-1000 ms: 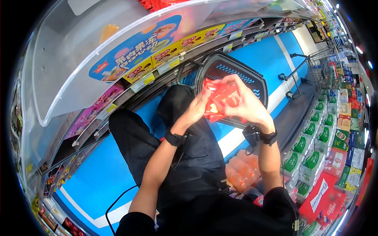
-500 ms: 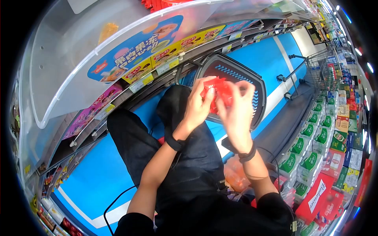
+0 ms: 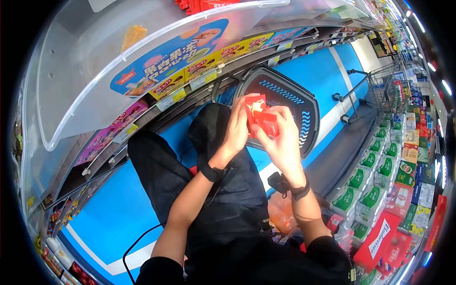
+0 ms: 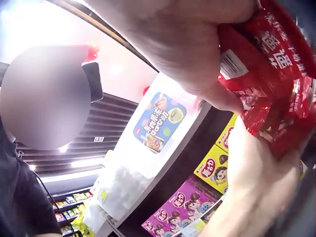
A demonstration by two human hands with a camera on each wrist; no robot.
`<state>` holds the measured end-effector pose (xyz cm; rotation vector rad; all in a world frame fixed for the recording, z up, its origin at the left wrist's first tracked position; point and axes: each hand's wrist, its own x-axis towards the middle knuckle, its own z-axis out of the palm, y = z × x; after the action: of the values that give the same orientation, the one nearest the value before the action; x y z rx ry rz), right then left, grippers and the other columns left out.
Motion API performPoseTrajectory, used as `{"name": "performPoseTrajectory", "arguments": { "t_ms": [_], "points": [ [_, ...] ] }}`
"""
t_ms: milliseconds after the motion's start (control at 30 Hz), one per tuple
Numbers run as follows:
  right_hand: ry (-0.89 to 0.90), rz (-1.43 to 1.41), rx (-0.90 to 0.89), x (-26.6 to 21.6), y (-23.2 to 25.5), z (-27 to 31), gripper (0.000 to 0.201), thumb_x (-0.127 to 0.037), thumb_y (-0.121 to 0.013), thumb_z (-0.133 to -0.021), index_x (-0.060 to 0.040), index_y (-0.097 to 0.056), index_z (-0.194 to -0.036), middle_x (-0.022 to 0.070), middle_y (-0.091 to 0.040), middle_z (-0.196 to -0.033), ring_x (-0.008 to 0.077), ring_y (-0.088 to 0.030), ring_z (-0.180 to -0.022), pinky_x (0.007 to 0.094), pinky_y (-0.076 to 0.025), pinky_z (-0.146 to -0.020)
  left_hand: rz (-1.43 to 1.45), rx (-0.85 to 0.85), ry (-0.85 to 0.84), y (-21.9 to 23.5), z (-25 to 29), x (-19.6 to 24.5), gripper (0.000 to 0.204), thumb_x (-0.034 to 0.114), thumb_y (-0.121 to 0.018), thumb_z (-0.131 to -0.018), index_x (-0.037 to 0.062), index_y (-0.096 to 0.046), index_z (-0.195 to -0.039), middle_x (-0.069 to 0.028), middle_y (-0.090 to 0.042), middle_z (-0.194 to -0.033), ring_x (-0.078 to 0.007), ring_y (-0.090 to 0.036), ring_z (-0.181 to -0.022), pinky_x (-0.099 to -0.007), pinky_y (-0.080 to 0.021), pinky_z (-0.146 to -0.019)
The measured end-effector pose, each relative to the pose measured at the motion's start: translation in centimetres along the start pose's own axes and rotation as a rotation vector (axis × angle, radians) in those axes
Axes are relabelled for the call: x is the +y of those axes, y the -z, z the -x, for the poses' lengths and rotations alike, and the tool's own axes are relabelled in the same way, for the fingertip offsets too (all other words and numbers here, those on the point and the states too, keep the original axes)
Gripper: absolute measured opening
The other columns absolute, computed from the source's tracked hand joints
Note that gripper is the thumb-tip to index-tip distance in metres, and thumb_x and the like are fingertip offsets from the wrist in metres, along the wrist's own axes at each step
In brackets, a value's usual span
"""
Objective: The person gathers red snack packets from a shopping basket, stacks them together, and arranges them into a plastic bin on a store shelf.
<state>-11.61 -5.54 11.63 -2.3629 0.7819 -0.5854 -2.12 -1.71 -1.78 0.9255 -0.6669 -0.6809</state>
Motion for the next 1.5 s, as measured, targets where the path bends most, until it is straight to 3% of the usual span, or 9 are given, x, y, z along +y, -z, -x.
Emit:
{"name": "performPoseTrajectory", "arguments": {
  "t_ms": [167,267,433,567,667,933,1200,1333,1500],
  "points": [
    [-0.132,-0.089,-0.092,0.4,0.1,-0.3,0.033,-0.010,-0.076,-0.075,0.0056,-0.060,-0.099,0.0171,-0.057,-0.097,0.0340,-0.061,-0.086,0.0378,-0.049,-0.078,0.182,-0.045,0.170,-0.3,0.1,1.8,0.046,0.035,-0.030,-0.105,0.0002,-0.047,-0.129,-0.0125,-0.059,-0.123,-0.0183,-0.059,-0.110,-0.0304,-0.045,-0.098],
    [-0.107,0.027,0.038,0.1,0.1,-0.6,0.035,-0.013,-0.077,-0.076,0.0041,-0.060,-0.101,0.0165,-0.060,-0.094,0.0314,-0.063,-0.085,0.0381,-0.050,-0.077,0.216,0.014,0.121,-0.8,-0.1,3.0,0.036,0.028,-0.039,-0.103,-0.0004,-0.054,-0.121,-0.0091,-0.056,-0.117,-0.0155,-0.055,-0.108,-0.0284,-0.042,-0.096],
    [-0.418,-0.276,-0.118,0.2,0.9,-0.7,0.042,-0.015,-0.079,-0.077,0.0019,-0.056,-0.107,0.0120,-0.064,-0.099,0.0210,-0.065,-0.088,0.0314,-0.052,-0.077,0.288,0.082,0.147,-0.6,-0.1,3.2,0.034,0.015,-0.059,-0.096,0.0058,-0.049,-0.127,-0.0050,-0.058,-0.114,-0.0112,-0.057,-0.103,-0.0247,-0.046,-0.090],
    [-0.441,-0.585,-0.056,2.2,1.1,-0.6,0.068,-0.009,-0.078,-0.077,-0.0012,-0.039,-0.132,0.0108,-0.062,-0.104,0.0122,-0.062,-0.094,0.0273,-0.052,-0.082,0.247,0.098,0.135,-0.3,-0.2,3.3,0.034,0.012,-0.059,-0.095,0.0058,-0.049,-0.127,-0.0052,-0.058,-0.114,-0.0114,-0.057,-0.103,-0.0245,-0.046,-0.090],
    [-0.446,-0.654,-0.093,2.8,2.3,-1.0,0.055,-0.004,-0.076,-0.078,0.0014,-0.050,-0.126,0.0109,-0.064,-0.110,0.0130,-0.063,-0.098,0.0278,-0.052,-0.084,0.241,0.098,0.123,0.0,-0.3,2.6,0.036,0.011,-0.059,-0.094,0.0051,-0.048,-0.128,-0.0052,-0.058,-0.114,-0.0108,-0.057,-0.104,-0.0238,-0.046,-0.091],
    [-0.667,-1.056,0.253,4.0,0.5,-0.6,0.024,-0.007,-0.069,-0.086,0.0012,-0.062,-0.107,0.0084,-0.069,-0.098,0.0133,-0.067,-0.083,0.0274,-0.054,-0.075,-0.184,0.207,-0.123,-1.1,0.1,2.0,0.044,0.010,-0.061,-0.091,0.0017,-0.044,-0.131,-0.0145,-0.050,-0.125,-0.0233,-0.052,-0.115,-0.0325,-0.041,-0.099],
    [-0.728,-1.012,0.215,1.1,-2.3,0.2,0.027,-0.021,-0.069,-0.090,-0.0006,-0.066,-0.107,0.0032,-0.069,-0.087,0.0077,-0.064,-0.071,0.0221,-0.051,-0.061,-0.529,0.443,-0.559,-0.1,0.3,1.8,0.044,0.023,-0.054,-0.097,-0.0005,-0.036,-0.131,-0.0213,-0.043,-0.128,-0.0322,-0.044,-0.120,-0.0428,-0.035,-0.104],
    [-0.730,-1.028,0.164,0.0,-2.8,1.0,0.027,-0.022,-0.068,-0.091,-0.0009,-0.066,-0.107,0.0028,-0.068,-0.086,0.0072,-0.061,-0.067,0.0212,-0.049,-0.060,-0.579,0.403,-0.565,0.4,0.6,2.5,0.041,0.026,-0.050,-0.099,0.0014,-0.040,-0.129,-0.0217,-0.041,-0.130,-0.0316,-0.044,-0.119,-0.0425,-0.036,-0.103],
    [-0.522,-0.831,0.121,0.0,-3.3,1.6,0.027,-0.017,-0.067,-0.091,0.0009,-0.066,-0.111,0.0029,-0.069,-0.092,0.0057,-0.061,-0.078,0.0234,-0.049,-0.072,-0.479,0.386,-0.534,0.3,0.5,3.6,0.064,0.026,-0.077,-0.075,0.0046,-0.046,-0.126,-0.0204,-0.044,-0.125,-0.0351,-0.043,-0.119,-0.0447,-0.037,-0.100]
  ]
}}
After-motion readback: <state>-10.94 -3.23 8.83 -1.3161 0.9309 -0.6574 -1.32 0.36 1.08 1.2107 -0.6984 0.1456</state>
